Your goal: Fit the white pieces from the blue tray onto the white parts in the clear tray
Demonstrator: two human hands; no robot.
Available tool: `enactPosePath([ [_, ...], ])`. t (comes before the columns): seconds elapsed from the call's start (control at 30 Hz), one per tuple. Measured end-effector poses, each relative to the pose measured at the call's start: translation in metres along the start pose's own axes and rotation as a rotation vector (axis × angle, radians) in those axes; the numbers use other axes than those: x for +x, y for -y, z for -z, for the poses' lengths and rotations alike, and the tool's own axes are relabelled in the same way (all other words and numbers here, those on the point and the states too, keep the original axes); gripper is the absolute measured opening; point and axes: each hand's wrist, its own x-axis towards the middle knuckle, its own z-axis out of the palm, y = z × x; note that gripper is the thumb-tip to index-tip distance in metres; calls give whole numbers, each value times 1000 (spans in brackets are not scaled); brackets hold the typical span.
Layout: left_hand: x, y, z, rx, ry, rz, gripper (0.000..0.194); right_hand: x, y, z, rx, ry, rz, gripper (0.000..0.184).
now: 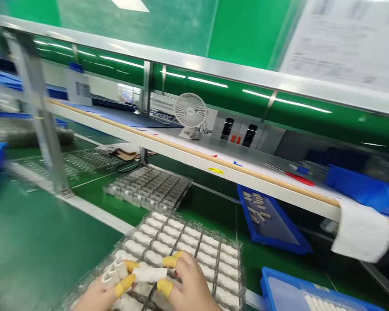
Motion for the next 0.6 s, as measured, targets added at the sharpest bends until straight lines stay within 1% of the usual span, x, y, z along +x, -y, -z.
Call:
enactPosePath([
  [0.03,2,4,3,-1,8,14,39,0,-1,-2,-147,34,125,23],
  [0.1,3,12,8,-19,33,36,34,2,1,-8,-374,75,297,16],
  [0.17,0,18,14,-67,78,40,31,3,7,-14,-522,103,372,13],
  [0.23,-5,23,20,-148,124,17,29,6,14,-20,-603,158,397,12],
  [0.27,-7,25,24,-180,158,8,27,8,16,-23,-631,181,396,13],
  [0.33,-9,30,32,-231,131,7,25,16,15,-29,-652,230,395,12],
  [0.4,-9,38,43,-308,94,34,25,26,7,-37,-639,270,354,12],
  [0.47,-9,44,55,-407,-28,72,32,39,-3,-45,-609,283,244,15],
  [0.53,-10,49,69,-486,-157,97,42,53,-11,-54,-596,283,96,17],
  [0.6,-11,52,83,-533,-238,94,48,67,-15,-64,-604,310,-8,18],
])
